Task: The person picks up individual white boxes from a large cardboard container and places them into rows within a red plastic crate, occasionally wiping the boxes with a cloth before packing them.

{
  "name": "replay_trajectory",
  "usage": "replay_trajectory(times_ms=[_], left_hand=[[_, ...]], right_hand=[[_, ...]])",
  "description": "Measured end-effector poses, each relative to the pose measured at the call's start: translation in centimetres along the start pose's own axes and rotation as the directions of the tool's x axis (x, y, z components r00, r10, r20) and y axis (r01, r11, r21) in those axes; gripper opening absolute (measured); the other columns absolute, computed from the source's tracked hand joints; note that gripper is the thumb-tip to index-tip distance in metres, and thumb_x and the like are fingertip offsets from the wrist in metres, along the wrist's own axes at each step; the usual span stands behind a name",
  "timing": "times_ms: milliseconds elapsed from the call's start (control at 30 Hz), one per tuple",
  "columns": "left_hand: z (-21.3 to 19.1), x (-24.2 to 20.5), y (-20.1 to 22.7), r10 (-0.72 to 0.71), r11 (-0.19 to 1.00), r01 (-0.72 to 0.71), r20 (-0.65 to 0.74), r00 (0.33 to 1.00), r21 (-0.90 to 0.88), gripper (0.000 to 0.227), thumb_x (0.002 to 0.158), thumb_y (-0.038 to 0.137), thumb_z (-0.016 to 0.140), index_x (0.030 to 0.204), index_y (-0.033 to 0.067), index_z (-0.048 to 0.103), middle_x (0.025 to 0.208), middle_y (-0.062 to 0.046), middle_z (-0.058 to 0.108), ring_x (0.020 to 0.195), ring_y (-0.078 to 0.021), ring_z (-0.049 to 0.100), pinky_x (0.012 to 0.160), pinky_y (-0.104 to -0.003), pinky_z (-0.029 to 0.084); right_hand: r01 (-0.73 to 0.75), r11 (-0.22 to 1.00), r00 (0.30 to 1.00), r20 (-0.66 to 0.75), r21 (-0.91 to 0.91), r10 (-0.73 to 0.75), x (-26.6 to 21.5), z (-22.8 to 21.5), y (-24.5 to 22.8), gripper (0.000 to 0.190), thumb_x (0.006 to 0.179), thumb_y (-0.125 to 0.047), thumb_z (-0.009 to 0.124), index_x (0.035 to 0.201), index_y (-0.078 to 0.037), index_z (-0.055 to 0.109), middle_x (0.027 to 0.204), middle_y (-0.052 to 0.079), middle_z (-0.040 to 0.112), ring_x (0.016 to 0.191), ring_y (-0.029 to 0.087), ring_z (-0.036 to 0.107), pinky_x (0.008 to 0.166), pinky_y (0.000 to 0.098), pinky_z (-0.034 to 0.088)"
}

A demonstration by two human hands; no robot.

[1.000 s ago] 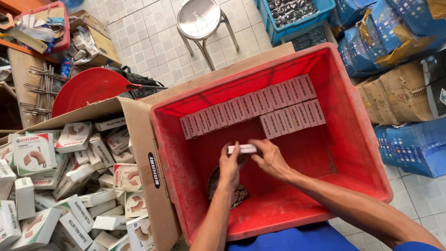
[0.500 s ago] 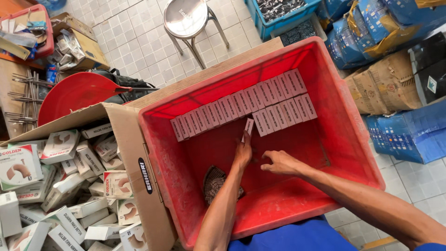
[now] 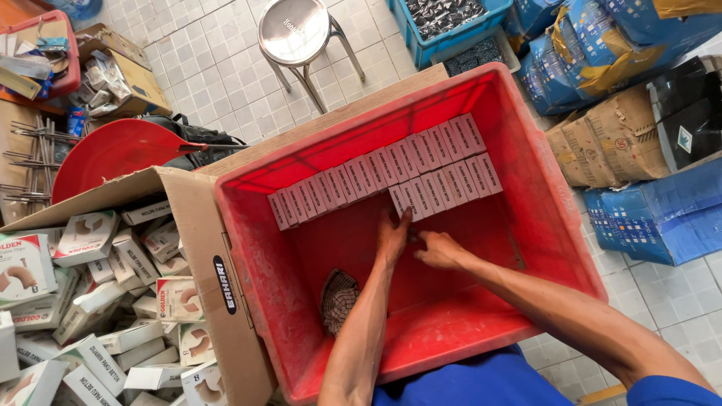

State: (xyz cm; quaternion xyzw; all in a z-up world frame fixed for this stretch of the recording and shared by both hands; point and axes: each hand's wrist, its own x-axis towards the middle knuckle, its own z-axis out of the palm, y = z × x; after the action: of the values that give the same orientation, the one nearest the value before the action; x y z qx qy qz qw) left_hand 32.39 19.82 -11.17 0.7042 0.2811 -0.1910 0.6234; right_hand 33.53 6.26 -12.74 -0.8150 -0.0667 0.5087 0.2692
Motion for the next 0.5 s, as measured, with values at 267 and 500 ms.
replay_trajectory(times_ms=[267, 500], left_hand=[[-1.8, -2.0, 4.8, -0.117, 0.963, 0.102, 0.046, 0.992, 0.249, 0.109, 0.094, 0.078, 0.061, 0.163, -0.0033, 0.038, 0.164, -0.031, 0.042, 0.155, -0.0421, 0.038, 0.128, -0.053, 0.035], [-2.0, 1.0, 1.5, -0.02, 0.998, 0.022, -0.033, 0.999, 0.063, 0.084, 0.111, 0.063, 0.038, 0.156, -0.0064, 0.049, 0.156, -0.033, 0.053, 0.152, -0.0455, 0.043, 0.126, -0.055, 0.039]], right_hand=[[-0.005, 0.993, 0.999, -0.051, 0.114, 0.011, -0.5, -1.2, 0.4, 0.063, 0.099, -0.031, 0.071, 0.152, 0.001, 0.057, 0.146, 0.033, 0.063, 0.141, 0.045, 0.059, 0.115, 0.0561, 0.051], [0.029, 1.0, 0.999, -0.014, 0.01, -0.029, -1.3, -2.2, 1.7, 0.056, 0.099, -0.038, 0.071, 0.144, -0.005, 0.066, 0.139, 0.028, 0.07, 0.135, 0.044, 0.064, 0.111, 0.0562, 0.055]])
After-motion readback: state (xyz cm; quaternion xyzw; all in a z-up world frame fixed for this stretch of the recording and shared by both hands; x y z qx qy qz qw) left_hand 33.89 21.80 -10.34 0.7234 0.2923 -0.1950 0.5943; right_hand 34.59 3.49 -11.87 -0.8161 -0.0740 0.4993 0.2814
